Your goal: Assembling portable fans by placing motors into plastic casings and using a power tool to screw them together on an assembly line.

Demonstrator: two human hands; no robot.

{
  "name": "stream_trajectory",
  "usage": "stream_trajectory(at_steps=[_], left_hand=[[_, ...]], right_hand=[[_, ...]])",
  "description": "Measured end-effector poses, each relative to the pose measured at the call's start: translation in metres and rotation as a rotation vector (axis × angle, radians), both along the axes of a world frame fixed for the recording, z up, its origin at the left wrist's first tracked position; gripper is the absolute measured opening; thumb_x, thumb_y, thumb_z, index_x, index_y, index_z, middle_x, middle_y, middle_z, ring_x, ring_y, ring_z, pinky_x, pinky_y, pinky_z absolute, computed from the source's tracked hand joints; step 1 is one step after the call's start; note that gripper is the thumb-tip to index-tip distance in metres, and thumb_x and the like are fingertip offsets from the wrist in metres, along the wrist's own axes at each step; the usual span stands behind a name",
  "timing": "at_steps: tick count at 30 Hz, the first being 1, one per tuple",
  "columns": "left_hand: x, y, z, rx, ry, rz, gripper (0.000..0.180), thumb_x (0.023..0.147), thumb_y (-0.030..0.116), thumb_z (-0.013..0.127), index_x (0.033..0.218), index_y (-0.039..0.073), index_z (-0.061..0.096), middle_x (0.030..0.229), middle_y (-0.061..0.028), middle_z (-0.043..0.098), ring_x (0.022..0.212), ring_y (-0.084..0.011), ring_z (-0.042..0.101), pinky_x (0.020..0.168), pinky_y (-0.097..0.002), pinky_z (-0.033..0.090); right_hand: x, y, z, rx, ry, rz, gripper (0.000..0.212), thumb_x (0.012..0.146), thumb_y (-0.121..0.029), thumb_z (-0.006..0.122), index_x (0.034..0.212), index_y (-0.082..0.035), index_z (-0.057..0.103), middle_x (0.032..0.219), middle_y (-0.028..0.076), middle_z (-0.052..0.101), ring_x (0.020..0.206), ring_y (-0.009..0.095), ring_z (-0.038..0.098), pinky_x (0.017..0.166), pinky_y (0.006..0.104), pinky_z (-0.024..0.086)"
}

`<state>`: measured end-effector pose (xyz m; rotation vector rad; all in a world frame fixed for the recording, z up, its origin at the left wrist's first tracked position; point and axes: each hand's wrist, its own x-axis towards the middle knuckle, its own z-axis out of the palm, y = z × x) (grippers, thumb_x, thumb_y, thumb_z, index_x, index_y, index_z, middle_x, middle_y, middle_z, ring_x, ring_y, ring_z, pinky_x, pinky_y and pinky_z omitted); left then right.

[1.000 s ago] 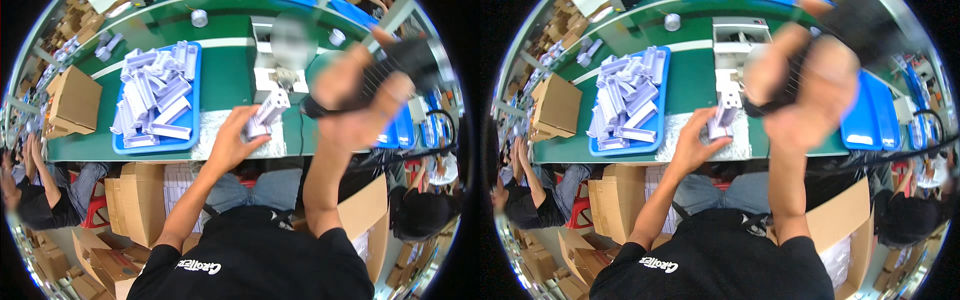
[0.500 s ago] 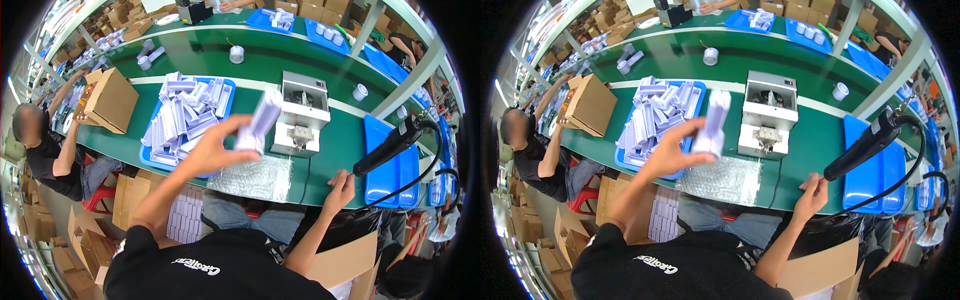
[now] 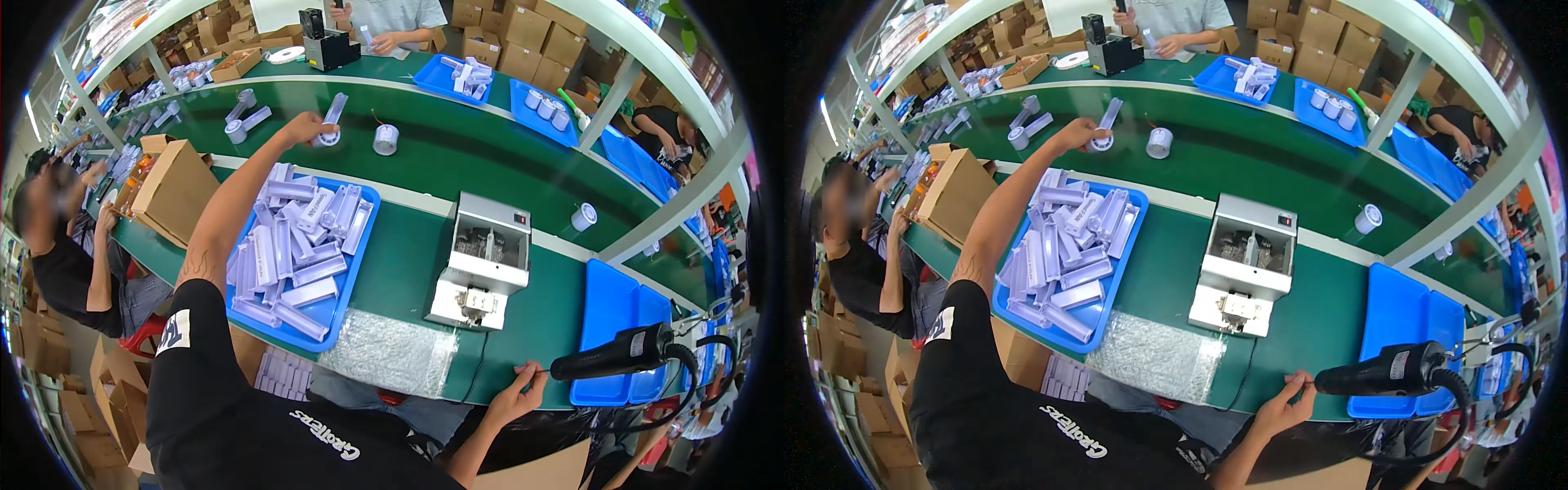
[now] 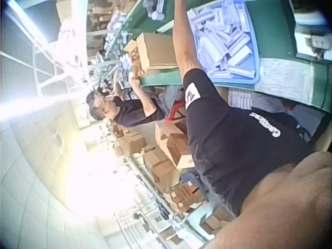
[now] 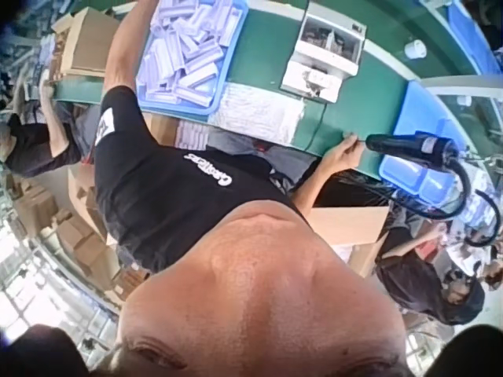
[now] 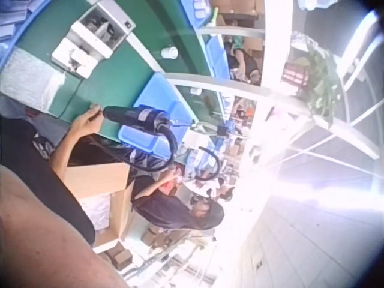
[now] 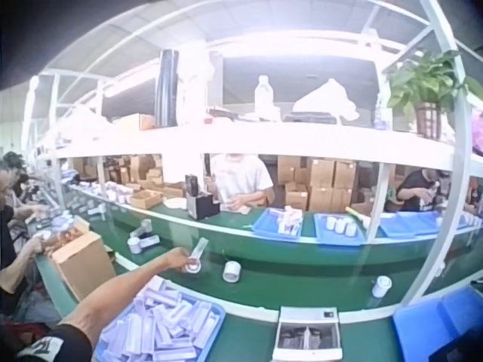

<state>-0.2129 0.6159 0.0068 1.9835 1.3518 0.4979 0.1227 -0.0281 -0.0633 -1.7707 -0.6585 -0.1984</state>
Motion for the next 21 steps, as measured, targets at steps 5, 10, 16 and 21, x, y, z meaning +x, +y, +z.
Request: stream_trajectory(at_steps=[5,10,16,21], left_hand=[[0.013,0.029,-0.017,-0.107,0.032,0.055,0.064,0.087,0.063,0.08,0.098,0.0,0.08,0.098,-0.0158,0.076,0.093,-0.0247,0.074,0.071,-0.0405,0.062],[0.04,0.029,0.004,0.709,0.386,-0.073,0.052,0.093,0.042,0.076,0.119,-0.002,0.075,0.122,-0.0276,0.073,0.114,-0.0383,0.07,0.092,-0.0481,0.058],[0.152,-0.014,-0.027,0.243,0.243,-0.275,0.069,0.099,0.062,0.06,0.12,-0.003,0.072,0.116,-0.0319,0.074,0.113,-0.0485,0.069,0.103,-0.0519,0.052],[0.179,-0.033,-0.026,0.462,0.179,-0.454,0.051,0.089,0.036,0.081,0.125,0.003,0.068,0.114,-0.0259,0.075,0.11,-0.0429,0.071,0.1,-0.0492,0.055]], right_hand=[[0.002,-0.003,0.001,-0.025,0.064,-0.04,0.019,0.109,-0.008,0.056,0.102,0.008,0.064,0.082,0.009,0.062,0.076,0.018,0.058,0.074,0.0316,0.05],[0.001,0.002,0.005,0.01,0.087,-0.004,0.02,0.109,-0.008,0.054,0.098,0.008,0.062,0.082,0.009,0.061,0.077,0.017,0.057,0.073,0.0312,0.049],[0.001,-0.005,0.002,-0.041,0.056,-0.01,0.022,0.112,-0.012,0.055,0.101,0.006,0.062,0.082,0.007,0.059,0.077,0.015,0.056,0.075,0.029,0.047],[0.0,-0.005,0.004,-0.124,-0.011,-0.04,0.016,0.106,-0.006,0.058,0.098,0.006,0.065,0.084,0.01,0.069,0.077,0.016,0.065,0.075,0.0313,0.052]])
